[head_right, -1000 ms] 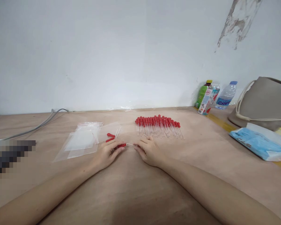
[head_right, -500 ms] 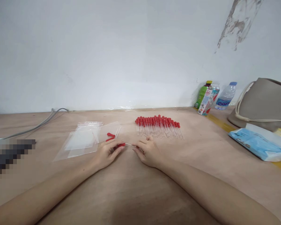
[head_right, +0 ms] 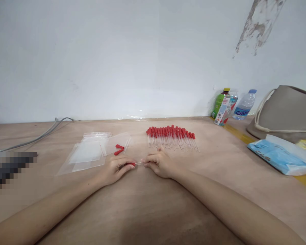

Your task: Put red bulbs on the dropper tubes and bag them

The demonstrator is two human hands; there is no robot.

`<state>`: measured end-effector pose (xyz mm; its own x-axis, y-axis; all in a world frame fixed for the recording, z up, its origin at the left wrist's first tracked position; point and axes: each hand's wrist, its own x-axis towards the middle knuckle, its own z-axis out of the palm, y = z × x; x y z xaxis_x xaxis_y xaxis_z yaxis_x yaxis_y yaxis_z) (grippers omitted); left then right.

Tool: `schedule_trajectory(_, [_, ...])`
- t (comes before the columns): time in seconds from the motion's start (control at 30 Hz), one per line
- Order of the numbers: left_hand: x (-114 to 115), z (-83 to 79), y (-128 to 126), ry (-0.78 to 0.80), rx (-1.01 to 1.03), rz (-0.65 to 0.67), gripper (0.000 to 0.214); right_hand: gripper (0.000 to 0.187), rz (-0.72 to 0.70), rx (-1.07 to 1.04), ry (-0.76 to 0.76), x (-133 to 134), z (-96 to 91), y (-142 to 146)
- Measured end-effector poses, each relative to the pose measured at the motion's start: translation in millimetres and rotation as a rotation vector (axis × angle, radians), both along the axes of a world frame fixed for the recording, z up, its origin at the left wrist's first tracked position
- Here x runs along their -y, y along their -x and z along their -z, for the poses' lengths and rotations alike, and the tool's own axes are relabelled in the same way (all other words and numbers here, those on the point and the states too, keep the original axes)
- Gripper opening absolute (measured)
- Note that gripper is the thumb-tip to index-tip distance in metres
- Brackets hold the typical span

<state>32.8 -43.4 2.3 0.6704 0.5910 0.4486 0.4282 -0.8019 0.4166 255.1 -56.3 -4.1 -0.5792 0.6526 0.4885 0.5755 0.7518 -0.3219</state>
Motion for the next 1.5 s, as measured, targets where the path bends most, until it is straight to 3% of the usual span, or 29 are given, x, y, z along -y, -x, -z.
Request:
schedule_trajectory(0.13, [0,-2.6,-1,-0.003,-0.040,0.038,0.019,0.016,-0.015,0.042,-0.038,-3,-1.5,0])
schedule_trajectory(0.4, [-3,1.0,-1,-0.034,-0.049,-0.029,0.019,0.021,0.086,0.082,-0.214,2,-0.3,11])
schedule_trajectory(1.1, [0,-0.3,-4,-0.076,-0.032,-0.012,0.016,0.027,0.098,0.174,0.029,6,-9.6,24])
schedule_trajectory(1.27, [-12,-5.2,5,-0.253,0.046,-0.202,0.030,0.019,0.176,0.049,0.122,-2,-21.4,13])
schedule_trajectory(1.4, [-32,-2.9,20,-0.338,0.035,-0.439,0.020,0.017,0.401,-0.086,0.313,-29,-32.1,6])
schedule_trajectory(1.5, [-45,4.0,28,-0.342,-0.019,-0.502,0.022,0.023,0.576,-0.037,0.364,-56,-36.9,9])
